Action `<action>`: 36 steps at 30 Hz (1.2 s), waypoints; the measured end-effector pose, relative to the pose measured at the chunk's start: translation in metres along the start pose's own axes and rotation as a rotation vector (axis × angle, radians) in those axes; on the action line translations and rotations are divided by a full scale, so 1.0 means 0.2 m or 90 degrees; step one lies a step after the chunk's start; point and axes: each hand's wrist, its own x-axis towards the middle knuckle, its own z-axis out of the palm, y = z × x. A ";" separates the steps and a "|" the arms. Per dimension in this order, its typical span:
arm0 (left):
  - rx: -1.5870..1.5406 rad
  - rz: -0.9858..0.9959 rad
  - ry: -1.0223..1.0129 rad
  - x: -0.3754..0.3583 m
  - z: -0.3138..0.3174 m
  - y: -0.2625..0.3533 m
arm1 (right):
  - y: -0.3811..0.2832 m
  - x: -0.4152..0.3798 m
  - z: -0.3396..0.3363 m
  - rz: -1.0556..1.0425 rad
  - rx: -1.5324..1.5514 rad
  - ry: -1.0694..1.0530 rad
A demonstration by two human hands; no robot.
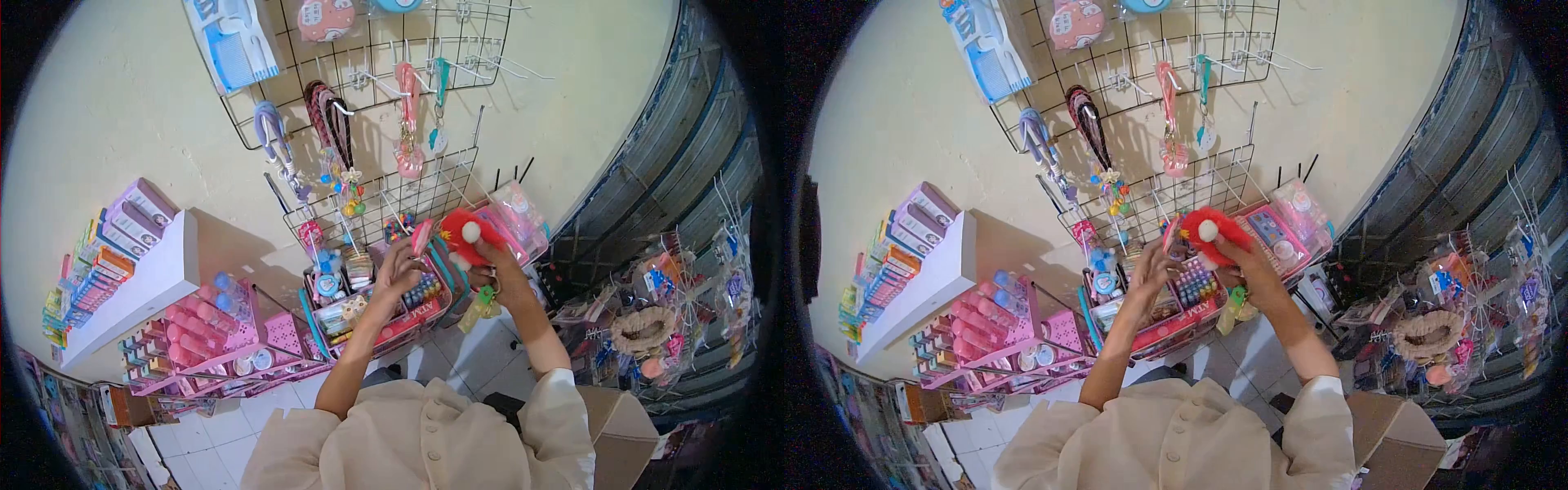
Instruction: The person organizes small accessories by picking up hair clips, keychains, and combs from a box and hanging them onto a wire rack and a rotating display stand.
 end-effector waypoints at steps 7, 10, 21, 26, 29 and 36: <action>0.155 0.168 0.223 -0.01 -0.06 0.02 | 0.14 0.09 0.03 0.074 0.014 -0.020; 0.085 0.175 0.252 -0.05 -0.15 0.01 | 0.25 0.15 0.03 0.122 0.041 0.032; 0.030 0.115 0.293 -0.29 -0.46 0.03 | 0.68 0.32 0.09 0.374 0.127 -0.168; 0.174 0.048 0.542 -0.30 -0.66 -0.05 | 0.91 0.38 0.09 0.452 0.142 -0.190; 0.216 0.023 0.556 -0.29 -0.77 -0.10 | 0.96 0.40 0.12 0.429 0.095 -0.151; 0.228 0.075 0.499 -0.33 -0.80 -0.13 | 1.06 0.44 0.10 0.397 0.090 -0.150</action>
